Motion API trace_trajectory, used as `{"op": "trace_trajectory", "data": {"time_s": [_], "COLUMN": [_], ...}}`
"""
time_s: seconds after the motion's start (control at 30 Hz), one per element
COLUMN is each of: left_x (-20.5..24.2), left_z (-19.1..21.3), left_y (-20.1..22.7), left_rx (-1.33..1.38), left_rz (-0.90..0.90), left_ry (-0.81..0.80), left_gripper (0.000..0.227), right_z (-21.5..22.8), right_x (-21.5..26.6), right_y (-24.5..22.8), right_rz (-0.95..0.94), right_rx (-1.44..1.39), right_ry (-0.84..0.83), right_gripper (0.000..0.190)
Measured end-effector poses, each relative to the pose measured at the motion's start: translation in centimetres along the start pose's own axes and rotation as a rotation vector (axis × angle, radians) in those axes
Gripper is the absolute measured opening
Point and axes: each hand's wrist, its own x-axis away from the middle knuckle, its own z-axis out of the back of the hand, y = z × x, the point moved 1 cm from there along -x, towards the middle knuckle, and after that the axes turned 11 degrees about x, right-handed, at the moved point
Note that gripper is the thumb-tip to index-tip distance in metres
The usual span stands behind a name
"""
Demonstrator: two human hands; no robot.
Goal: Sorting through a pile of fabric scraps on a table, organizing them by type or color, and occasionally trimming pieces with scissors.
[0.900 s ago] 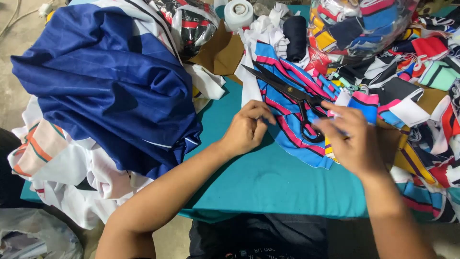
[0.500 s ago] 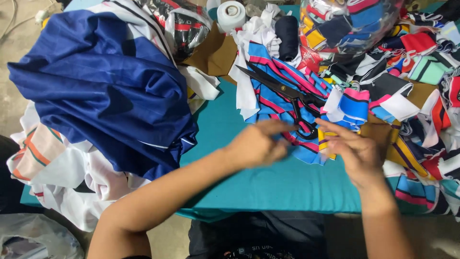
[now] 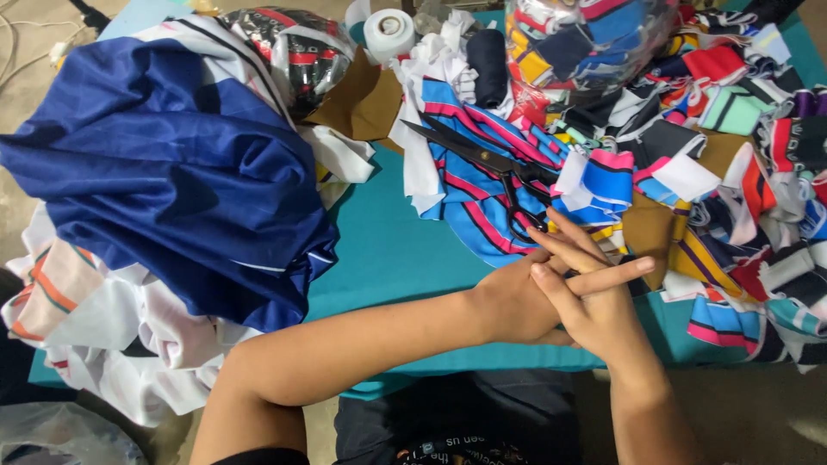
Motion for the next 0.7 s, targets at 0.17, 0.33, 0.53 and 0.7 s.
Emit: {"op": "trace_trajectory", "data": {"time_s": [0.17,0.33,0.53,0.7], "left_x": [-1.9,-3.9,-5.7,-6.8], "left_z": [-0.3,3.2,3.9,3.7], "left_y": [-0.2,0.1,2.0,2.5], "left_rx": [0.034,0.532,1.108,1.569], "left_rz": [-0.186,-0.102,0.027,0.282], "left_ry": [0.092,0.386,0.174,-0.050], "left_gripper": [0.062,0.020,0.071,0.055], "right_z": [2.6,5.5,4.1,2.4], "right_x": [1.4,3.2,3.1,3.5], "right_y": [3.4,3.4,7.0,8.2], "right_rz": [0.109,-0.133,0.056,0.175], "right_rx": [0.264,0.077,-0.466,-0.965], "right_ry": [0.018,0.043,-0.016,-0.101], "right_gripper": [0.035,0.071,0.034,0.047]}}
